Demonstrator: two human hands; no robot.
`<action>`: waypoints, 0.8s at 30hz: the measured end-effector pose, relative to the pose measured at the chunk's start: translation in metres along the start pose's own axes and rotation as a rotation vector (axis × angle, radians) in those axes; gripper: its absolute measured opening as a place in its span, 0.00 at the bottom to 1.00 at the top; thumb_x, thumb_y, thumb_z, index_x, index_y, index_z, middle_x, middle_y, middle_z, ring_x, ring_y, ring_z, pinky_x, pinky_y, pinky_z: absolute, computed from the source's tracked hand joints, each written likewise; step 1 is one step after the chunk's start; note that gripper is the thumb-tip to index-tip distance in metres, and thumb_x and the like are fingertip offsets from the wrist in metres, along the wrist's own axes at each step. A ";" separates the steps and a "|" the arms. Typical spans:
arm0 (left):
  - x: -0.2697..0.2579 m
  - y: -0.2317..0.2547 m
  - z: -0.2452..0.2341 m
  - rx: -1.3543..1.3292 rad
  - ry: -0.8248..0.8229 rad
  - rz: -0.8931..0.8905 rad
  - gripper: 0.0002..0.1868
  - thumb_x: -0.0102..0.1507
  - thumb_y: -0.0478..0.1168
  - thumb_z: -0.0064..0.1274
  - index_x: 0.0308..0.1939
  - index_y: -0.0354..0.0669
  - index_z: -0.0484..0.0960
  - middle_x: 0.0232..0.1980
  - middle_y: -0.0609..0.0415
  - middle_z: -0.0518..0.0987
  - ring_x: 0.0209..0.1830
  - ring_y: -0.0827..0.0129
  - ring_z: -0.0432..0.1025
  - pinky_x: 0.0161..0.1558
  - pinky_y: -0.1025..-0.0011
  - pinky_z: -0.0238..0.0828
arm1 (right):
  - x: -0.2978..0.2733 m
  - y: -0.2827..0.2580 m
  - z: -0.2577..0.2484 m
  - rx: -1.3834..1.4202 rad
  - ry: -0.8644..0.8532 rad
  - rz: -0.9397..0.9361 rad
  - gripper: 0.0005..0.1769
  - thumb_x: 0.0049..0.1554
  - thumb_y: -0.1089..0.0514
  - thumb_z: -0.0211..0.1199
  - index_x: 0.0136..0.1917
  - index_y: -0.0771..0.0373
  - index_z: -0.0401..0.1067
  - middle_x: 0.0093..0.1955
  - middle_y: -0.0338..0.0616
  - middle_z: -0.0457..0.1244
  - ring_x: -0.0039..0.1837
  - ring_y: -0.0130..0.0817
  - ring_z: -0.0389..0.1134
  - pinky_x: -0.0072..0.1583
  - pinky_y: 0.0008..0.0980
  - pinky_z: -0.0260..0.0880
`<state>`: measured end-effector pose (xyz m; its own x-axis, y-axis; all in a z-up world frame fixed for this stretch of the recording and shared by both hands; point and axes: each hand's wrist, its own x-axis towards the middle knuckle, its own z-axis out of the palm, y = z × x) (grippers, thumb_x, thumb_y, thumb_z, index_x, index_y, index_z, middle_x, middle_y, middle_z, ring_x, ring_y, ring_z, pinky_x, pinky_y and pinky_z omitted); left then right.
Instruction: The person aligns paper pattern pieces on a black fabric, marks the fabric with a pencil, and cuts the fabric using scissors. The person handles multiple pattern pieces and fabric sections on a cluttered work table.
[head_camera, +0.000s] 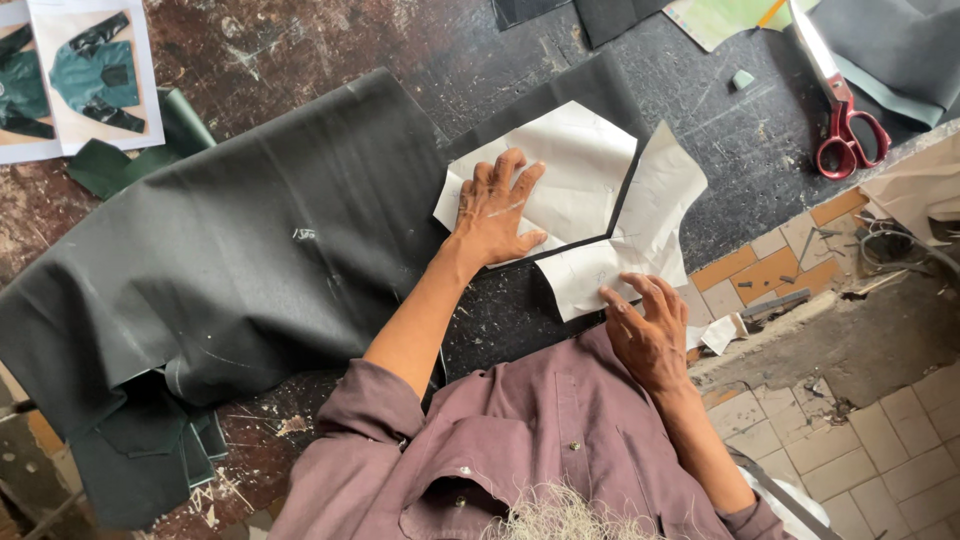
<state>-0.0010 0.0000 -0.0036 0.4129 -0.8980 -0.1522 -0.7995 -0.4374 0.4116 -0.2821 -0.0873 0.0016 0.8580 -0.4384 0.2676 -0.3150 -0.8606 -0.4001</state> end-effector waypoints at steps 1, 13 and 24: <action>0.001 0.000 -0.001 0.001 -0.006 -0.001 0.53 0.49 0.59 0.70 0.73 0.56 0.60 0.67 0.54 0.53 0.62 0.50 0.54 0.63 0.48 0.58 | 0.001 -0.001 0.001 -0.013 0.002 -0.004 0.21 0.54 0.61 0.68 0.61 0.47 0.76 0.67 0.41 0.62 0.70 0.46 0.61 0.66 0.44 0.59; -0.004 0.001 -0.003 0.011 0.025 -0.006 0.53 0.49 0.59 0.69 0.73 0.53 0.61 0.69 0.52 0.53 0.62 0.52 0.54 0.59 0.52 0.60 | 0.001 0.007 0.006 -0.133 0.001 -0.090 0.19 0.56 0.54 0.70 0.60 0.46 0.74 0.66 0.35 0.64 0.70 0.40 0.62 0.66 0.45 0.54; -0.005 0.002 -0.004 0.017 -0.003 -0.018 0.53 0.50 0.60 0.68 0.74 0.52 0.61 0.69 0.53 0.54 0.63 0.52 0.54 0.60 0.53 0.60 | 0.018 -0.009 0.007 -0.346 -0.341 0.015 0.38 0.54 0.30 0.63 0.76 0.36 0.64 0.63 0.41 0.54 0.68 0.44 0.50 0.65 0.54 0.41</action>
<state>-0.0025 0.0036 0.0011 0.4264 -0.8899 -0.1619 -0.7991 -0.4545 0.3936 -0.2606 -0.0859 0.0033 0.9181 -0.3915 -0.0620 -0.3953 -0.9158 -0.0711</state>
